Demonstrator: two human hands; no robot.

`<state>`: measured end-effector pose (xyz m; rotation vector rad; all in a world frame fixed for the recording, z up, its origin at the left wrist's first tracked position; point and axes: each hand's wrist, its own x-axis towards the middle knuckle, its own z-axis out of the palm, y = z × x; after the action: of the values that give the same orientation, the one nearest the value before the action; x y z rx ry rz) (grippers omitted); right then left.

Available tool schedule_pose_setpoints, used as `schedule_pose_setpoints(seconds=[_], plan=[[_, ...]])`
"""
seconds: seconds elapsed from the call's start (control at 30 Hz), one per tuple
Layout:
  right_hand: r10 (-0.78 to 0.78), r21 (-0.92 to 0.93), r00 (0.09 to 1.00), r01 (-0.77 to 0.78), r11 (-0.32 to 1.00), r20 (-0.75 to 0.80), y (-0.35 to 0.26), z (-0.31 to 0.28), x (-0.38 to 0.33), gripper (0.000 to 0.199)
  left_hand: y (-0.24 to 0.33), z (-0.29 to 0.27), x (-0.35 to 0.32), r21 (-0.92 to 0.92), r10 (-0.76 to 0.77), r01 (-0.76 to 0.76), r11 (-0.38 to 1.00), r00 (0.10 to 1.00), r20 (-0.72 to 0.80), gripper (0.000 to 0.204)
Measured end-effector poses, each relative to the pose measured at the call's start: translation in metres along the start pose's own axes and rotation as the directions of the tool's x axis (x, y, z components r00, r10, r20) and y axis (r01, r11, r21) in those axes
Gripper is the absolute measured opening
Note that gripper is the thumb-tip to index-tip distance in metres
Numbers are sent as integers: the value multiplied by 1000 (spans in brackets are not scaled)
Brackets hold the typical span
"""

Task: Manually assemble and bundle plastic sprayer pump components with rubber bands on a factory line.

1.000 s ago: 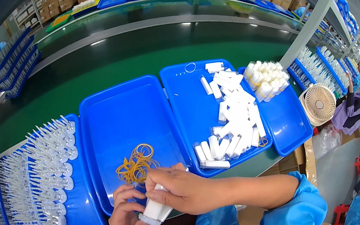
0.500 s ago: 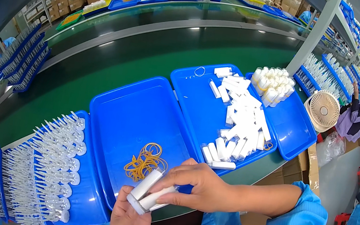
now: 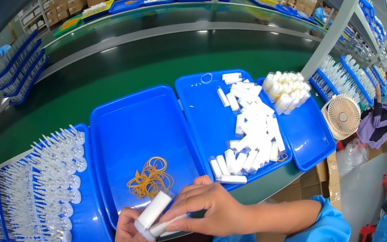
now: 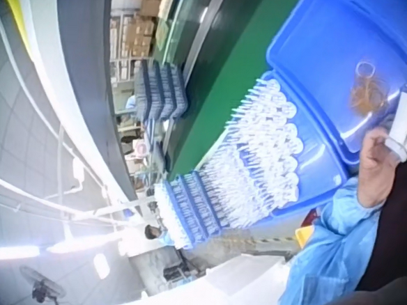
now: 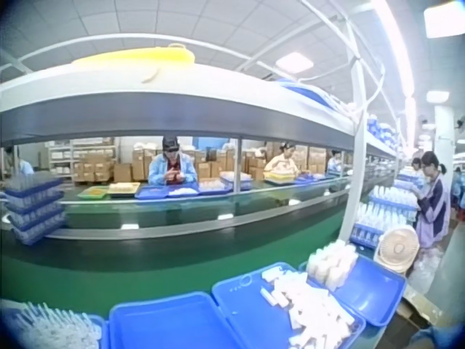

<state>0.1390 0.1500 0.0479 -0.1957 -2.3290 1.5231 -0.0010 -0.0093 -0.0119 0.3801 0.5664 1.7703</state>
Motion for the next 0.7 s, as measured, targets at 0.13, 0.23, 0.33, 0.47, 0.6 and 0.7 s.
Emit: schedule_pose_setpoints(seconds=[0.13,0.23,0.33,0.47,0.6,0.7], plan=[[-151,-142,987,159,977,63,2,-18,8,28,0,4,3,136,65,-59,989,997,-35,26],[-97,-369,991,55,928,-97,16,-62,26,44,0,0,4,302,220,-191,934,973,-66,22],[132,-661,934,-331,674,-332,57,-120,54,37,4,5,9,471,312,-275,838,950,-1,22],[258,-806,851,-519,286,-456,128,-174,84,37,9,0,10,738,313,-315,597,938,146,21],[432,-799,827,-513,315,-360,133,-164,101,34,17,5,8,844,327,-294,450,933,150,20],[372,-780,882,-442,443,-289,123,-145,93,32,23,8,6,903,317,-297,311,928,196,18]])
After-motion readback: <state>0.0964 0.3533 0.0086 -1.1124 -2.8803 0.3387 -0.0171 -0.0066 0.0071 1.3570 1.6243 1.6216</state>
